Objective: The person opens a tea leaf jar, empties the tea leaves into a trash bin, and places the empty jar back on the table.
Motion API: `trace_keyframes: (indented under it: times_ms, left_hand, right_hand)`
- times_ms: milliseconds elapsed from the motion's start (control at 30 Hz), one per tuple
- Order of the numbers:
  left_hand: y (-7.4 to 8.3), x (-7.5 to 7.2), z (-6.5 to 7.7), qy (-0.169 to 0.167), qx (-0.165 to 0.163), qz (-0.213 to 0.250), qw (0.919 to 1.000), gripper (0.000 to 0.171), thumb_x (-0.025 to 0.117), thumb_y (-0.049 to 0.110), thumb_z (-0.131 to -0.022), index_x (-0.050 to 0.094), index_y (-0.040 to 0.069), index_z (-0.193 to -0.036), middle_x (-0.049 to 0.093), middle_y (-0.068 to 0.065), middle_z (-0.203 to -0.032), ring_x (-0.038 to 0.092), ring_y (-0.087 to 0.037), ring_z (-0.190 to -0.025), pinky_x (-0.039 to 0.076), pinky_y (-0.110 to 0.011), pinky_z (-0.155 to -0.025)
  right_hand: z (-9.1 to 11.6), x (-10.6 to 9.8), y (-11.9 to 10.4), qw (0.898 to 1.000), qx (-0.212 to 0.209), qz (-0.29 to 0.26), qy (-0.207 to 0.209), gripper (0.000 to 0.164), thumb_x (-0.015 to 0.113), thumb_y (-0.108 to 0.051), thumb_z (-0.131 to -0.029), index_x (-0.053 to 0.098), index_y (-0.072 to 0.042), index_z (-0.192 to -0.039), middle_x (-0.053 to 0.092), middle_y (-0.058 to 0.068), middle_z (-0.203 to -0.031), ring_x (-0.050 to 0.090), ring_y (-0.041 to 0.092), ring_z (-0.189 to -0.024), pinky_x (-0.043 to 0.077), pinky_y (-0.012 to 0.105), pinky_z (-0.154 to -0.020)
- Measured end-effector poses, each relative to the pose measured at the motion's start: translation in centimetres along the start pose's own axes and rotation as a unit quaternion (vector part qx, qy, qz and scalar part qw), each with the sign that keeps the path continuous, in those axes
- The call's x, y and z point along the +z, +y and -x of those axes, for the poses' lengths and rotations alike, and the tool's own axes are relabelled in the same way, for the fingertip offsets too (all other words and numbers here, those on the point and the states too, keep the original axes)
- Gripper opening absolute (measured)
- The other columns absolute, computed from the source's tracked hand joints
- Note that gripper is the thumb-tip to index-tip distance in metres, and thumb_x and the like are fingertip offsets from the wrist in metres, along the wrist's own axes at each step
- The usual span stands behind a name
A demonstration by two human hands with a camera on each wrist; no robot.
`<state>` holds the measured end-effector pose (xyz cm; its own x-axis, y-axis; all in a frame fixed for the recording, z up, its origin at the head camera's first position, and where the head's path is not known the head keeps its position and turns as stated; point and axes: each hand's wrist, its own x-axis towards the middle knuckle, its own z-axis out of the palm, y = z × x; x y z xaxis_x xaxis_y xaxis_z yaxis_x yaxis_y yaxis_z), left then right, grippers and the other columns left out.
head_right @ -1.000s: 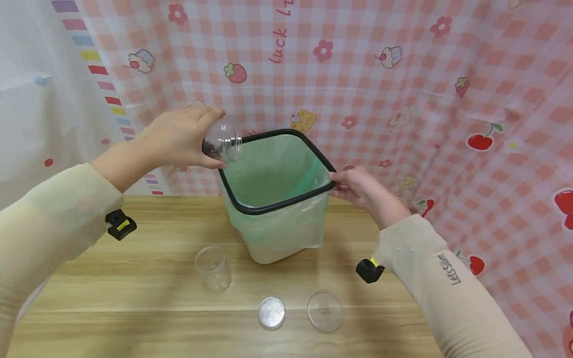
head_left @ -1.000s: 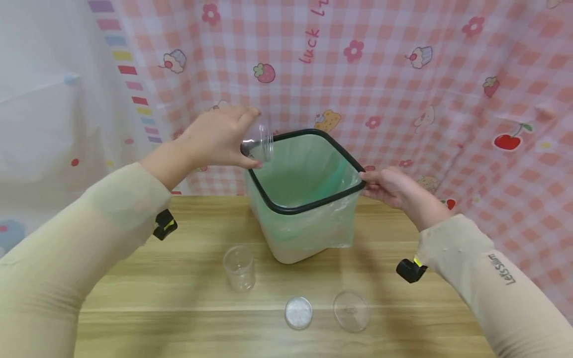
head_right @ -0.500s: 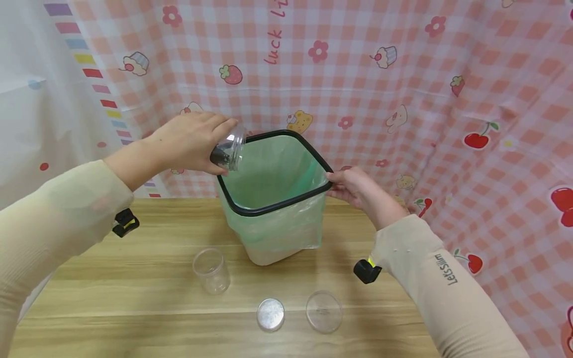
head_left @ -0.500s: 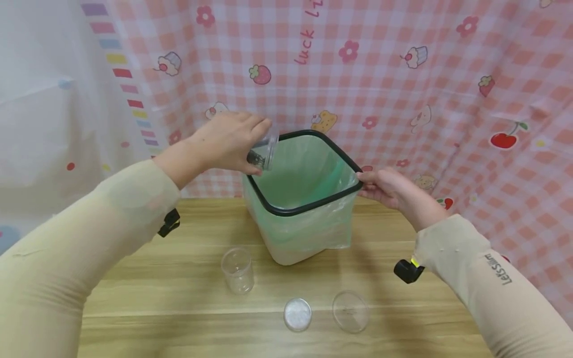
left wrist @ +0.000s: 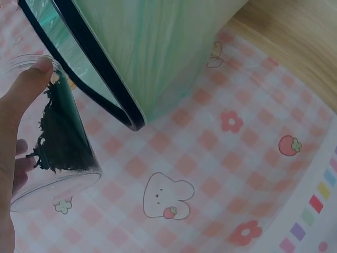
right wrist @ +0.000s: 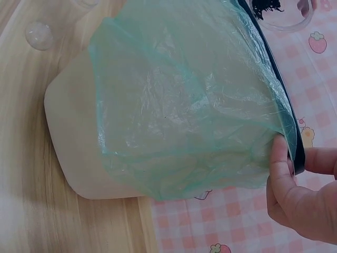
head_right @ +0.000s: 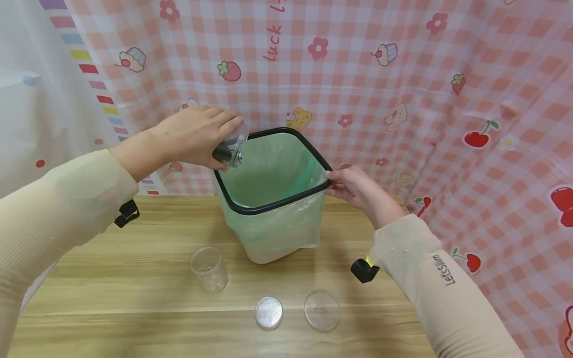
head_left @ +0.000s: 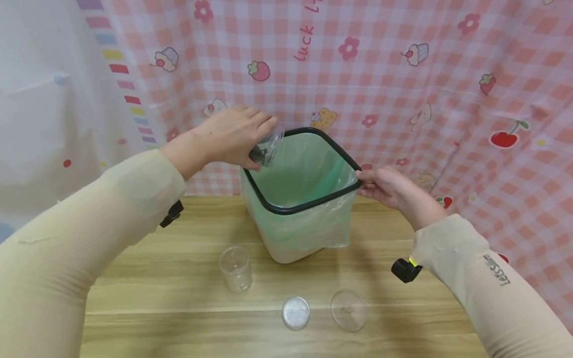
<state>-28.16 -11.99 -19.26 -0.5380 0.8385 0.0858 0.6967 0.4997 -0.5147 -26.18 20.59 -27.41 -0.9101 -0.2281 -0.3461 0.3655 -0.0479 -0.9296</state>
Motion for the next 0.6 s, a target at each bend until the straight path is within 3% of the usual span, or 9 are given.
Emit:
trace_keyframes:
  times_ms: [600]
  left_hand:
    - [-0.14,-0.6,-0.14,-0.011,0.04,-0.04,0.9983,0.096,0.072,0.055,-0.072,0.036,-0.007,-0.137,0.047,-0.024,-0.132,0.047,-0.038,-0.117,0.037,-0.046,-0.102]
  right_hand:
    - [0.06,0.16,-0.14,1.0,0.014,0.007,0.012,0.013,0.046,-0.006,-0.095,0.047,0.003,-0.104,0.056,0.001,-0.068,0.051,0.005,-0.059,0.054,0.023,-0.071]
